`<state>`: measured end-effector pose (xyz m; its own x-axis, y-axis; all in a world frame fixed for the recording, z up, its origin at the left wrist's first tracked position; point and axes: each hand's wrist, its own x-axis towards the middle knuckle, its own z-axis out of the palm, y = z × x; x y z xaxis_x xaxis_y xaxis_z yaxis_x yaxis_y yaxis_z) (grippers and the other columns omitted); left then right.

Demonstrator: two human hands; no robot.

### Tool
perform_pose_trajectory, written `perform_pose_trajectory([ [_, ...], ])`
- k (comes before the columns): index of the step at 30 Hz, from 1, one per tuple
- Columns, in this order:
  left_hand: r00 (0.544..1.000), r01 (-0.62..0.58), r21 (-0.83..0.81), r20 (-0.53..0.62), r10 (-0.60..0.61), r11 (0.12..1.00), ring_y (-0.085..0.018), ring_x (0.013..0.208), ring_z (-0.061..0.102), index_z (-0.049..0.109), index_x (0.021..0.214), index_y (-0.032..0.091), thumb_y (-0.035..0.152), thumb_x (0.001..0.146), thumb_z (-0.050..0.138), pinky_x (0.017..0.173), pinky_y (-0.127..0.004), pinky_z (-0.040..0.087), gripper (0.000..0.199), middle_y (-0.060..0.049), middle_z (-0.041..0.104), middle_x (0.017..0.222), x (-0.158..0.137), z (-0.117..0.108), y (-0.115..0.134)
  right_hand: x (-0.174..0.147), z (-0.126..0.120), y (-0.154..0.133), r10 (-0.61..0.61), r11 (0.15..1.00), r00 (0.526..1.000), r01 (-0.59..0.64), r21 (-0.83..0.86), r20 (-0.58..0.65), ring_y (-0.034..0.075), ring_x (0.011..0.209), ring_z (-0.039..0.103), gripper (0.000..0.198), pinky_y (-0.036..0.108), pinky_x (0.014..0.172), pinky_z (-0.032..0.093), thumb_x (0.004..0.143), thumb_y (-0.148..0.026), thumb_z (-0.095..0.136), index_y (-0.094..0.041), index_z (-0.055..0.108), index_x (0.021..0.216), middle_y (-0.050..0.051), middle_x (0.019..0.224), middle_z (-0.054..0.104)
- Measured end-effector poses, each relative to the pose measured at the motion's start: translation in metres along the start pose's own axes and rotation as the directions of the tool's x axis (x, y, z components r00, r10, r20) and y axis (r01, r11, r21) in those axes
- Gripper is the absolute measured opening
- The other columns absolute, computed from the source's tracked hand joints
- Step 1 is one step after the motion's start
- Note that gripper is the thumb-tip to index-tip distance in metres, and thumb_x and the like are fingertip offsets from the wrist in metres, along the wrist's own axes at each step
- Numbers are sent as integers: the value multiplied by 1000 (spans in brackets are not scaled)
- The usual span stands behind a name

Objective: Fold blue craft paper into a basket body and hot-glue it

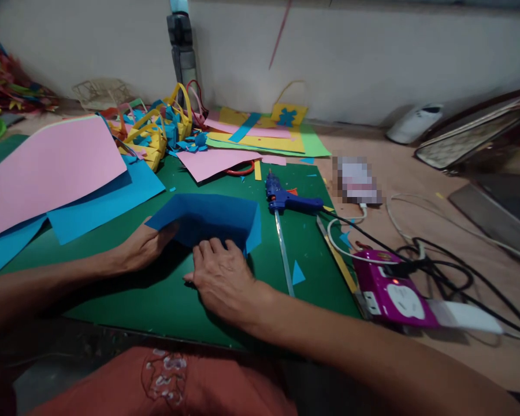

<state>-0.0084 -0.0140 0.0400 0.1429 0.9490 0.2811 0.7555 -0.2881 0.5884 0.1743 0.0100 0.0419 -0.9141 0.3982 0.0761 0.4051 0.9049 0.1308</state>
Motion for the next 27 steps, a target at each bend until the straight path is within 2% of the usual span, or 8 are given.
perform_pose_trajectory([
  [5,996,-83,6,-12,83,997,-15,71,50,47,75,19,23,90,26,72,-28,44,26,-2,56,74,0,-1,-1,4,-1,-2,51,999,997,-51,-6,52,24,85,54,34,35,63,34,91,-39,39,-15,60,100,11,97,63],
  [9,997,-75,221,-5,79,972,-17,66,52,53,73,16,21,86,32,64,-29,44,25,-5,57,68,-4,-5,0,11,-3,-2,78,997,994,-76,-26,71,25,89,53,40,36,66,35,91,-44,36,-13,61,98,13,100,61],
  [11,995,-100,425,18,103,900,-20,65,54,55,67,15,24,84,40,63,-32,43,24,-7,58,65,-11,-10,6,14,-5,-1,85,996,995,-84,-25,58,26,91,52,42,36,68,36,91,-45,36,-13,61,96,14,101,60],
  [13,988,-151,606,64,142,781,-22,60,56,56,60,15,32,83,48,61,-35,42,30,-8,58,58,-22,-13,16,16,-6,0,81,997,995,-80,-21,51,26,92,51,40,36,67,37,91,-44,35,-14,62,96,13,101,59],
  [16,967,-247,649,118,226,719,-18,47,52,55,53,17,39,87,46,51,-31,38,41,-4,54,47,-38,-12,32,16,-8,0,72,997,996,-70,-25,56,26,90,52,39,37,66,38,93,-39,32,-14,62,98,13,104,59],
  [20,931,-340,652,134,339,677,-19,61,60,64,82,13,33,88,46,53,-30,43,27,-9,68,80,-46,2,37,13,-10,-2,72,997,993,-68,-47,92,28,93,52,37,39,71,40,92,-30,31,-12,61,104,15,109,58],
  [23,936,-343,665,186,298,663,-23,74,62,62,92,10,36,87,49,56,-31,48,30,-14,67,100,-45,12,33,8,-8,-3,54,997,996,-50,-57,71,27,96,51,37,41,75,40,92,-28,33,-10,59,110,15,108,59],
  [27,951,-308,662,217,219,684,-25,80,64,58,106,7,37,88,46,55,-32,52,37,-17,63,110,-47,17,33,4,-3,-3,34,996,999,-32,-83,27,26,94,53,33,40,77,39,90,-24,39,-9,59,111,15,106,61],
])
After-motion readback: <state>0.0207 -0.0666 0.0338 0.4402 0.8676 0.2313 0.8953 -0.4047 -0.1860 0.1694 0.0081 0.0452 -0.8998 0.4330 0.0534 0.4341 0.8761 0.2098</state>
